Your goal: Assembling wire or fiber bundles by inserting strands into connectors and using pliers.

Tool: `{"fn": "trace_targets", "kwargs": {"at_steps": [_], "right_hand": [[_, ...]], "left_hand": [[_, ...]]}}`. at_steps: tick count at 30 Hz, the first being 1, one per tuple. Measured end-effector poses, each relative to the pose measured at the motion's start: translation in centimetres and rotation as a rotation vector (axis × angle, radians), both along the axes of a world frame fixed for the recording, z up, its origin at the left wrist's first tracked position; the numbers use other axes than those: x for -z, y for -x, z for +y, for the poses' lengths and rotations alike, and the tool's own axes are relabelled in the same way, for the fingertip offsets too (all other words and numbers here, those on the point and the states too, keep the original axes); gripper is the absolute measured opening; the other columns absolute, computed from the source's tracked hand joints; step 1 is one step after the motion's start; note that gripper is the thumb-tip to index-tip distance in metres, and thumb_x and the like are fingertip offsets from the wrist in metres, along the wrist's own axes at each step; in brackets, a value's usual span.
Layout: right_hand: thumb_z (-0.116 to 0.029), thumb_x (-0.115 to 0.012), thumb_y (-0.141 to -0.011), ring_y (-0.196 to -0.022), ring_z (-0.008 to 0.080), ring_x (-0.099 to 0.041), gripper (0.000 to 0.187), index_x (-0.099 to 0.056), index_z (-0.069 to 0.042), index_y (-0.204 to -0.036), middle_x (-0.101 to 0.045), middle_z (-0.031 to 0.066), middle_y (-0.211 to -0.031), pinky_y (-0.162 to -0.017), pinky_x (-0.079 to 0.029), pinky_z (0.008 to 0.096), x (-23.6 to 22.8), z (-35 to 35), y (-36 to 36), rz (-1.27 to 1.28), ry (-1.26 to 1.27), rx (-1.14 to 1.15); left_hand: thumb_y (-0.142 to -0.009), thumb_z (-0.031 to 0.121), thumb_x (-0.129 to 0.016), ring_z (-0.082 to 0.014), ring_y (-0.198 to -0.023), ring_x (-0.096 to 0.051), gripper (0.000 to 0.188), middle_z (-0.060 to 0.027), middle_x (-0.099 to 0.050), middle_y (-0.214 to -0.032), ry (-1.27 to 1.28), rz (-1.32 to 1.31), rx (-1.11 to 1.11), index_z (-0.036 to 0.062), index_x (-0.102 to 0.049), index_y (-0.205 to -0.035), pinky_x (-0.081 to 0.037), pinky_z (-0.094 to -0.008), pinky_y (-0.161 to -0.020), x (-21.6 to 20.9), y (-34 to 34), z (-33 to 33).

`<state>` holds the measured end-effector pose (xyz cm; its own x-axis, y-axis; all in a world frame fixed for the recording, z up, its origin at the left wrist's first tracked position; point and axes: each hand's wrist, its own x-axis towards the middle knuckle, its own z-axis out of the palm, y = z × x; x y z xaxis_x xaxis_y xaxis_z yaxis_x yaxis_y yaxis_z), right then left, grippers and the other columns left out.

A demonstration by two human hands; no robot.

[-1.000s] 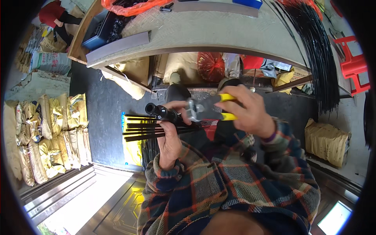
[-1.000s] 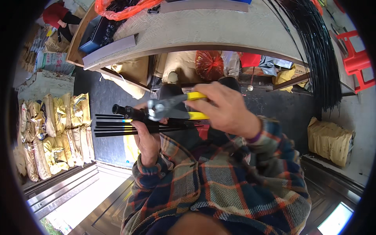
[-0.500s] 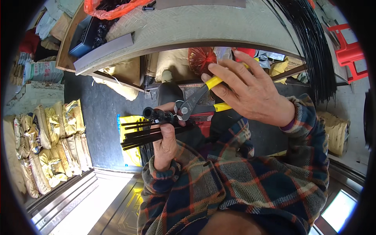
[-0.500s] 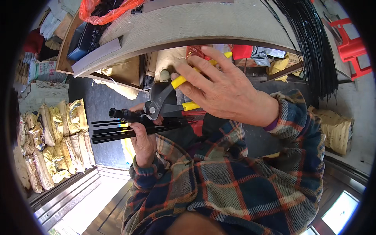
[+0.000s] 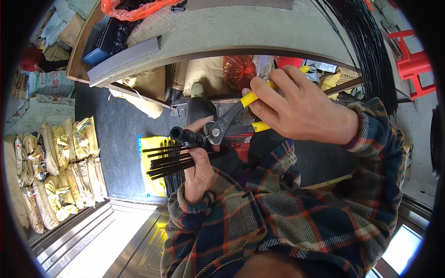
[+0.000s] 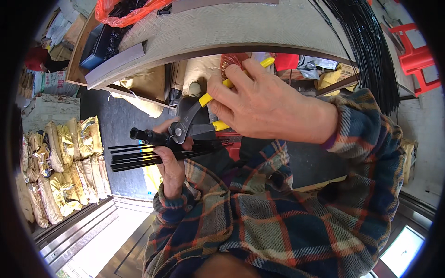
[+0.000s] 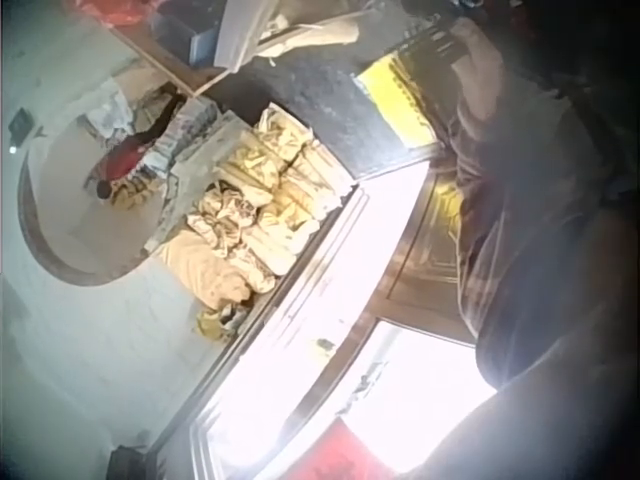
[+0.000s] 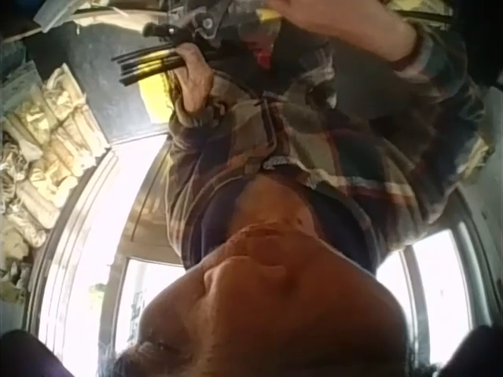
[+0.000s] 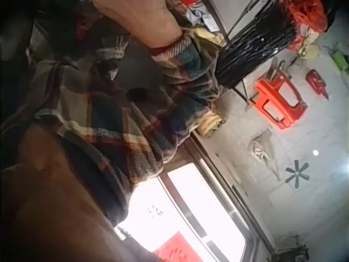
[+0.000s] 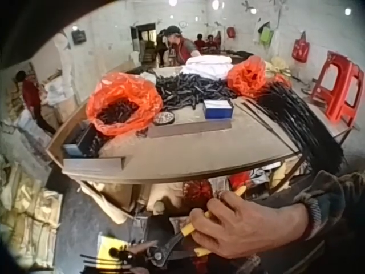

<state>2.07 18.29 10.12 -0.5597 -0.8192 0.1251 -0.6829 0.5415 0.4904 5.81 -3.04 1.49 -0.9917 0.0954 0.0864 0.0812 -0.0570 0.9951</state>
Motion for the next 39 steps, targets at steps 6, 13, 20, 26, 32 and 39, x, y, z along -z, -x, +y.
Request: {"fn": "trace_targets", "kwargs": {"at_steps": [6, 13, 20, 26, 32, 39], "right_hand": [[-0.016, -0.055, -0.071, -0.086, 0.0266, -0.049, 0.034, -0.055, -0.002, -0.101, -0.047, 0.0151, -0.103, -0.073, -0.042, 0.038, 4.2, -0.6, 0.4, -0.319, 0.231, -0.045], [-0.001, -0.057, -0.069, -0.095, 0.0278, -0.051, 0.033, -0.05, -0.003, -0.101, -0.043, 0.0121, -0.113, -0.078, -0.042, 0.0403, 2.2, 0.2, 1.3, -0.554, 0.427, -0.101], [-0.001, -0.051, -0.079, -0.069, 0.0219, -0.061, 0.018, -0.043, -0.004, -0.095, -0.056, 0.0094, -0.08, -0.058, -0.045, 0.0325, -0.9, 1.0, 2.2, -1.818, 0.464, 0.194], [-0.004, -0.052, -0.082, -0.075, 0.0287, -0.057, 0.015, -0.042, -0.003, -0.093, -0.053, 0.0116, -0.079, -0.059, -0.041, 0.0371, -1.0, 1.6, 2.6, -1.489, 0.37, 0.002], [-0.012, -0.058, -0.081, -0.074, 0.0312, -0.054, 0.022, -0.042, -0.003, -0.094, -0.051, 0.0133, -0.079, -0.06, -0.039, 0.0399, 0.5, 0.3, 3.5, -1.454, 0.34, -0.039], [-0.036, -0.059, -0.078, -0.083, 0.0321, -0.054, 0.034, -0.048, -0.009, -0.096, -0.052, 0.0096, -0.093, -0.068, -0.045, 0.0386, 3.2, 5.8, 9.7, -0.372, 0.484, 0.323]], "left_hand": [[-0.08, 0.068, -0.032, -0.0094, -0.061, -0.045, 0.08, -0.0033, -0.047, -0.071, 0.019, 0.008, -0.039, -0.0033, -0.041, -0.114, -0.04, -0.0238, -0.06, 0.9, 0.1, -0.6], [-0.076, 0.072, -0.035, -0.0093, -0.061, -0.046, 0.085, -0.0033, -0.049, -0.071, -0.172, -0.061, 0.062, -0.0041, -0.043, -0.114, -0.04, -0.0237, -0.059, 0.9, 0.7, -1.1], [-0.079, 0.066, -0.037, -0.0136, -0.06, -0.044, 0.072, -0.0048, -0.046, -0.067, -0.185, 0.061, 0.24, -0.0013, -0.044, -0.104, -0.039, -0.0286, -0.061, 1.1, 0.3, -1.4], [-0.079, 0.066, -0.036, -0.0143, -0.061, -0.045, 0.07, -0.0049, -0.046, -0.068, -0.123, 0.057, 0.208, 0.0003, -0.043, -0.103, -0.04, -0.0291, -0.062, 1.0, -0.2, -0.6], [-0.08, 0.068, -0.032, -0.0143, -0.062, -0.046, 0.073, -0.0058, -0.048, -0.068, 0.001, 0.109, 0.196, -0.0001, -0.043, -0.105, -0.04, -0.0271, -0.061, 1.3, 0.1, -1.0], [-0.085, 0.019, -0.053, -0.0111, -0.077, -0.05, 0.026, -0.0061, -0.055, -0.083, -0.107, 0.125, -0.059, 0.0005, -0.048, -0.103, -0.04, -0.024, -0.072, 2.8, 2.0, 1.4]]}}
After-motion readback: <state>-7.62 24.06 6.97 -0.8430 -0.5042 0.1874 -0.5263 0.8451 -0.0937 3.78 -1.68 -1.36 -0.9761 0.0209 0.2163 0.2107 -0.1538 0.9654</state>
